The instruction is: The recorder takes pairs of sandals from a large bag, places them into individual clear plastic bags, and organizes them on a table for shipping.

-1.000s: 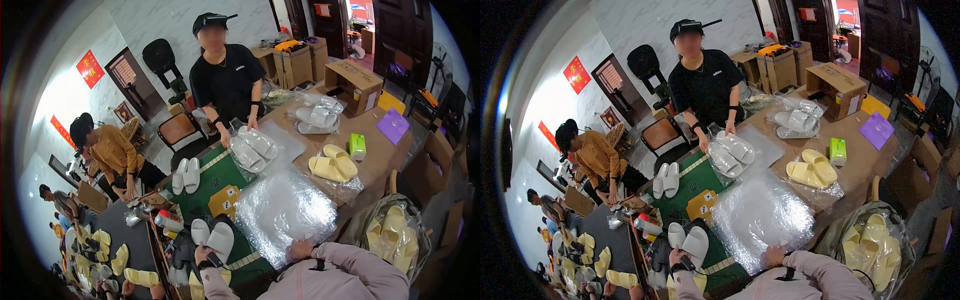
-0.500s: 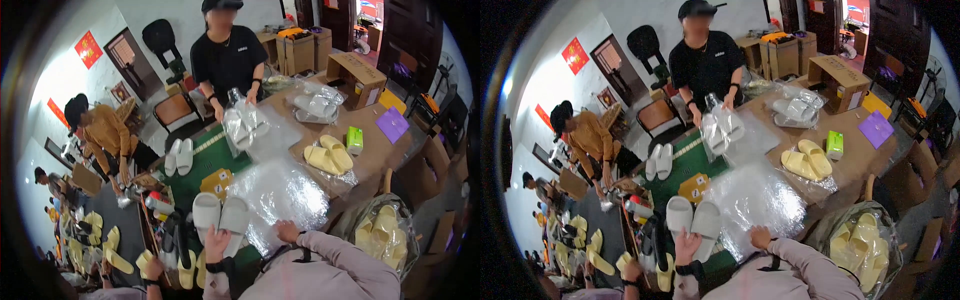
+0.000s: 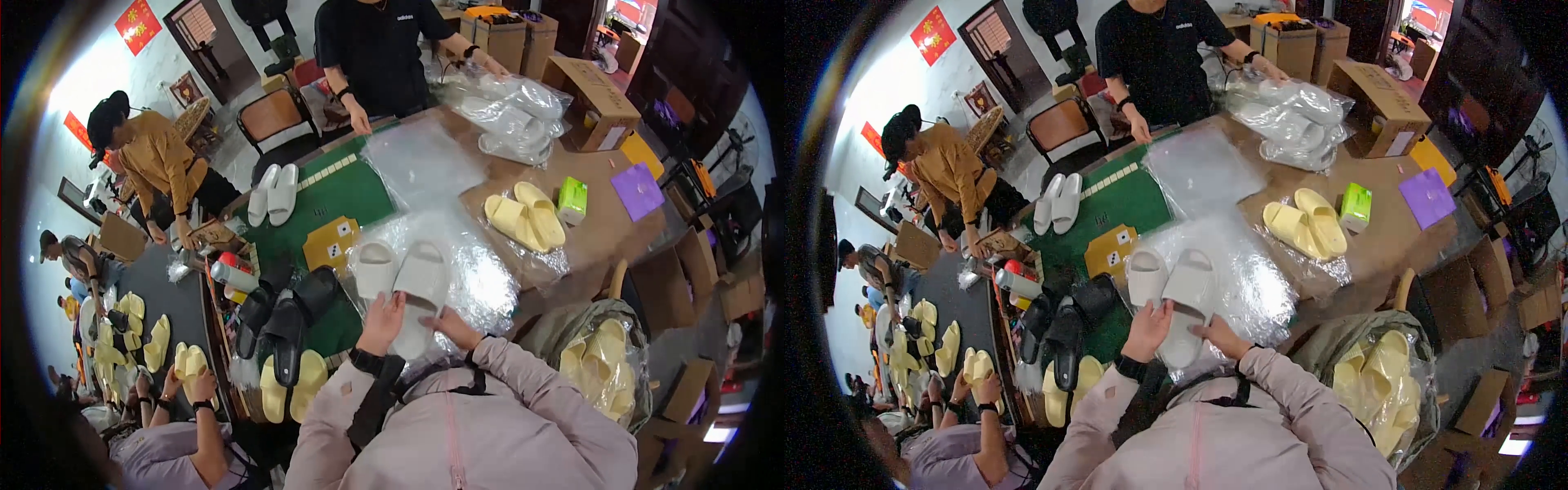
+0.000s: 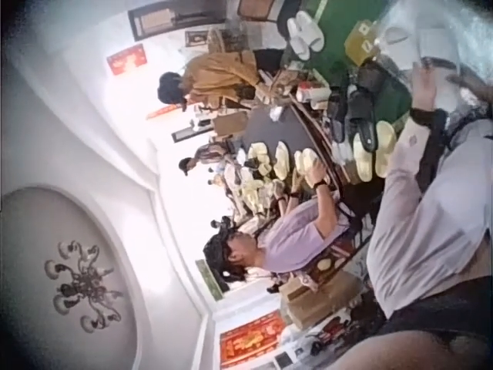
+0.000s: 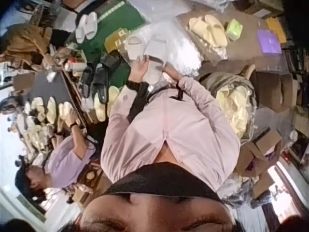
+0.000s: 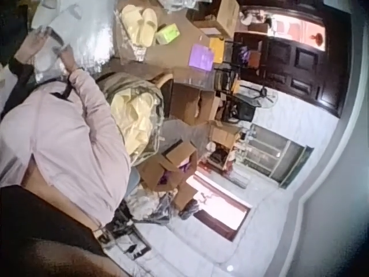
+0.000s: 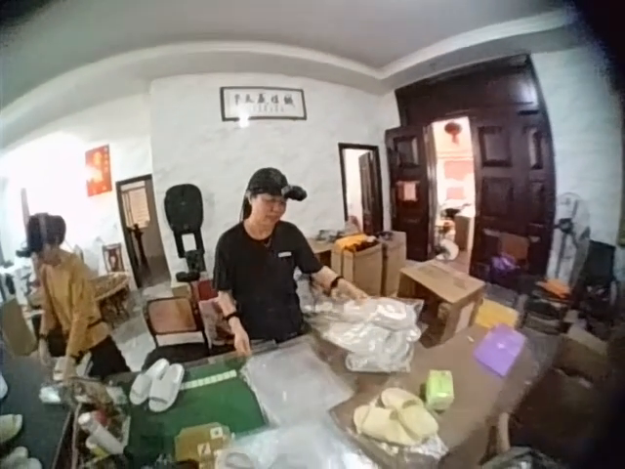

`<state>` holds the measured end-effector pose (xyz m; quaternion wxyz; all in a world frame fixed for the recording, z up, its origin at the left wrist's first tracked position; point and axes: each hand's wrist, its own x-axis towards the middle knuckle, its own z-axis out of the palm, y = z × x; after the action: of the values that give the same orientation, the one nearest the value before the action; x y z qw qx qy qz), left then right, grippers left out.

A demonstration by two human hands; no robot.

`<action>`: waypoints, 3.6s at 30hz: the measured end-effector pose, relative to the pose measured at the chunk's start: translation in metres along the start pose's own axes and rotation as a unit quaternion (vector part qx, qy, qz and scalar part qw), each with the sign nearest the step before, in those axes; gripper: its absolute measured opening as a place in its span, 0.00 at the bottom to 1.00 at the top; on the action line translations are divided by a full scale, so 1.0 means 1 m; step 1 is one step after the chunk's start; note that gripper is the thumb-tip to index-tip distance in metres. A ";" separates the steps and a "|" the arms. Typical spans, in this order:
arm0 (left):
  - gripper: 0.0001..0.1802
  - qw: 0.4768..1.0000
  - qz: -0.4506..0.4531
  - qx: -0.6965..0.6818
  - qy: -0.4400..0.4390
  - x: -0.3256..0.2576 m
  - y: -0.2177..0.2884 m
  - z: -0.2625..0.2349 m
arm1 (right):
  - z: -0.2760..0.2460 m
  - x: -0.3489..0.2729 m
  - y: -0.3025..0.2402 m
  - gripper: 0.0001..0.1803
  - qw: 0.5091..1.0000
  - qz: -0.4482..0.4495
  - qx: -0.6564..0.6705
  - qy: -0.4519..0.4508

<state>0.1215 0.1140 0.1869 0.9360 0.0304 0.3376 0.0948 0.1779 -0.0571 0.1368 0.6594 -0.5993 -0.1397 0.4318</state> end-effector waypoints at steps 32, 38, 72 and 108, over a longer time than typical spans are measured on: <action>0.26 0.346 0.178 0.910 -0.146 -0.005 -0.049 -0.137 | -0.011 0.048 0.024 0.16 0.787 -0.088 -0.569 0.221; 0.32 0.255 0.162 0.944 -0.132 -0.006 -0.057 -0.141 | -0.027 0.063 0.033 0.20 0.775 -0.143 -0.538 0.299; 0.07 0.195 0.377 0.904 -0.042 0.003 -0.020 -0.091 | -0.047 -0.024 -0.058 0.17 0.978 -0.152 -0.137 0.040; 0.28 0.344 0.203 0.899 -0.180 0.039 -0.020 -0.146 | -0.092 -0.059 -0.034 0.20 0.936 0.185 -0.023 -0.299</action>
<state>0.0616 0.1008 0.0476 0.3367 0.9373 0.0263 -0.0863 0.2220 -0.1592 0.1654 0.4819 -0.4725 -0.2269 0.7022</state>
